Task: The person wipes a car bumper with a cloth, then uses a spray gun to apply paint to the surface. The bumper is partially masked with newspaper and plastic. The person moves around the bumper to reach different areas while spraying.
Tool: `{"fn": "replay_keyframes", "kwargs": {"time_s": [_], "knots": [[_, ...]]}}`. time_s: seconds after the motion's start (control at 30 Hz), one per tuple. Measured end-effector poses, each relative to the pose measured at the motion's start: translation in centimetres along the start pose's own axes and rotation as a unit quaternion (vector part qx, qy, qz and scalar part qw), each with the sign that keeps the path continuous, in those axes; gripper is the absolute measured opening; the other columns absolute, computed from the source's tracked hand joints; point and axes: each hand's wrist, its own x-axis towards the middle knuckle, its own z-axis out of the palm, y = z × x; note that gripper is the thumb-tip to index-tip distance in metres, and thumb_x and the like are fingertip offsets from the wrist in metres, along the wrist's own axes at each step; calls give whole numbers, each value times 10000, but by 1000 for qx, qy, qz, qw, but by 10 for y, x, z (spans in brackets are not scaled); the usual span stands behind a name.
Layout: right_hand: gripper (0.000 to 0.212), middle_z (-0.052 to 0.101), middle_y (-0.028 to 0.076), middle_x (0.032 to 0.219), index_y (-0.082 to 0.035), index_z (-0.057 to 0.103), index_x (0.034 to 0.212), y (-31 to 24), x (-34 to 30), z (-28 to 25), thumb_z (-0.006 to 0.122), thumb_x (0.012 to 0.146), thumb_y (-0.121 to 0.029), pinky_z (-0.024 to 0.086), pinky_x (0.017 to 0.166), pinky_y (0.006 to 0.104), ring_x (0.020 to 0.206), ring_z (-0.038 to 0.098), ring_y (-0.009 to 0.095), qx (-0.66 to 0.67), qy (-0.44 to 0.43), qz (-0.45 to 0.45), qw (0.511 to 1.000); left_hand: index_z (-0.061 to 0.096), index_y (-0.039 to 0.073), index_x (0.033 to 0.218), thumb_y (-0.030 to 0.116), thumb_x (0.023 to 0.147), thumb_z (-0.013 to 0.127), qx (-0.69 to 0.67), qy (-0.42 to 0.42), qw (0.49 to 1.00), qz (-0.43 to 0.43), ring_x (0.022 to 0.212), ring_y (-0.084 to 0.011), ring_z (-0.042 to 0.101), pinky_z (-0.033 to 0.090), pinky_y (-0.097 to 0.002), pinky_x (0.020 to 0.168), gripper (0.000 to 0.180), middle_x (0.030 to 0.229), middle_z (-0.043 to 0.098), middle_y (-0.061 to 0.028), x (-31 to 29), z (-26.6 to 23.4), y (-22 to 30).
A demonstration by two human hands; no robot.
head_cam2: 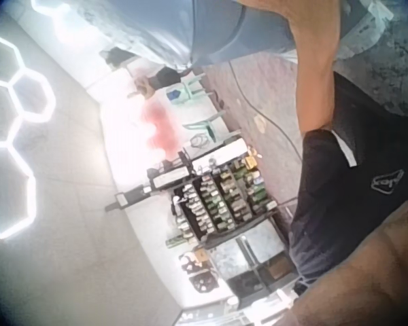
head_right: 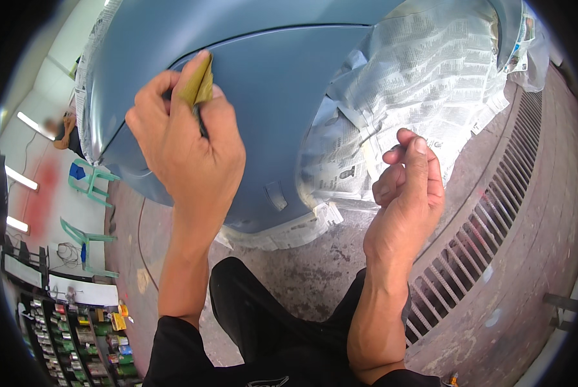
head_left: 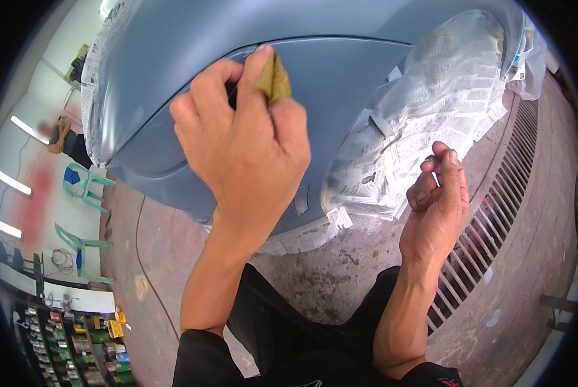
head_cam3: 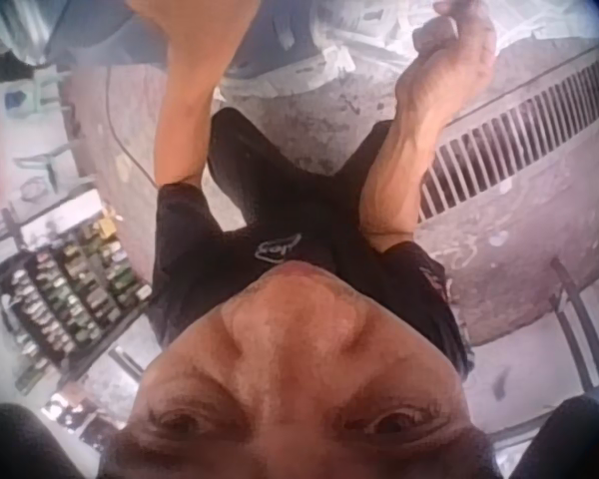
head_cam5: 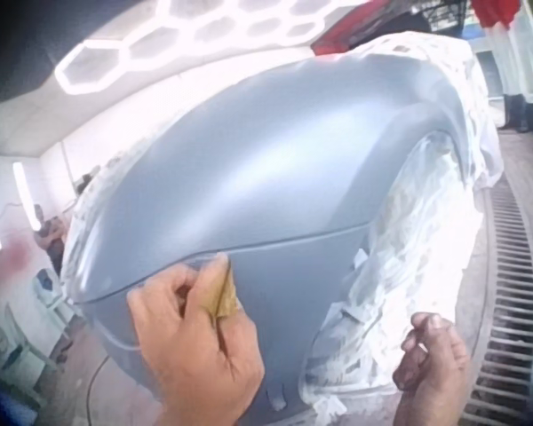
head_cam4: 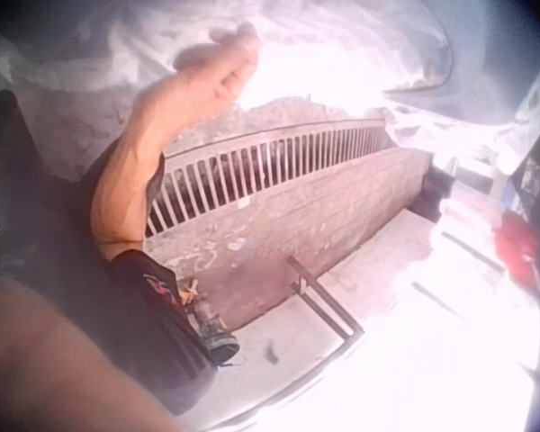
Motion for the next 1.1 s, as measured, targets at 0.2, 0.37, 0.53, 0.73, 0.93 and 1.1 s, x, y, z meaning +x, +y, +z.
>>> {"fn": "replay_keyframes", "kwargs": {"time_s": [0.2, 0.37, 0.53, 0.73, 0.93, 1.1], "knots": [[293, 663, -17, 852, -33, 752, 1208, 1, -1, 0, 674, 1132, -306, 268, 516, 201, 563, 376, -6, 1, -2, 4, 1000, 818, 85, 1242, 125, 823, 683, 25, 1, 1000, 19, 991, -315, 521, 442, -434, 867, 442, 1184, 635, -80, -15, -1, -10], [290, 670, -19, 853, -41, 757, 1198, 3, -3, 0, 682, 1128, -313, 264, 511, 200, 562, 384, -9, -6, -7, -1, 1000, 824, 77, 1257, 135, 821, 687, 25, 10, 1000, 7, 978, -311, 518, 442, -430, 862, 460, 1188, 639, -94, 0, 7, 4], [289, 672, -18, 840, -39, 759, 1191, 1, -2, 0, 687, 1125, -311, 262, 508, 197, 561, 393, -10, 0, 3, -2, 1000, 804, 73, 1324, 70, 875, 728, 18, -23, 1000, 3, 1003, -293, 526, 434, -407, 902, 455, 1184, 642, -95, -21, -8, -5], [287, 673, -15, 847, -34, 757, 1195, 4, -4, 3, 682, 1127, -303, 263, 507, 197, 562, 390, -10, 0, -2, 7, 1000, 799, 73, 1352, 42, 887, 756, 17, -17, 1000, 6, 1003, -280, 515, 428, -390, 916, 469, 1174, 642, -95, -10, 0, 3], [293, 673, -9, 839, -25, 754, 1198, 3, -1, 2, 674, 1132, -299, 263, 505, 203, 550, 384, 1, -2, 11, -6, 1000, 800, 73, 1350, 44, 862, 728, 31, -20, 999, -1, 996, -291, 512, 442, -400, 898, 494, 1171, 641, -93, -8, -2, 7], [334, 669, -21, 851, -40, 749, 1229, 10, -11, 5, 695, 1123, -352, 287, 528, 200, 571, 397, 7, -47, -30, -8, 998, 775, 89, 1405, 78, 889, 734, 23, -44, 999, -4, 1039, -304, 520, 439, -401, 922, 518, 1196, 636, -104, -29, -16, -6]]}}
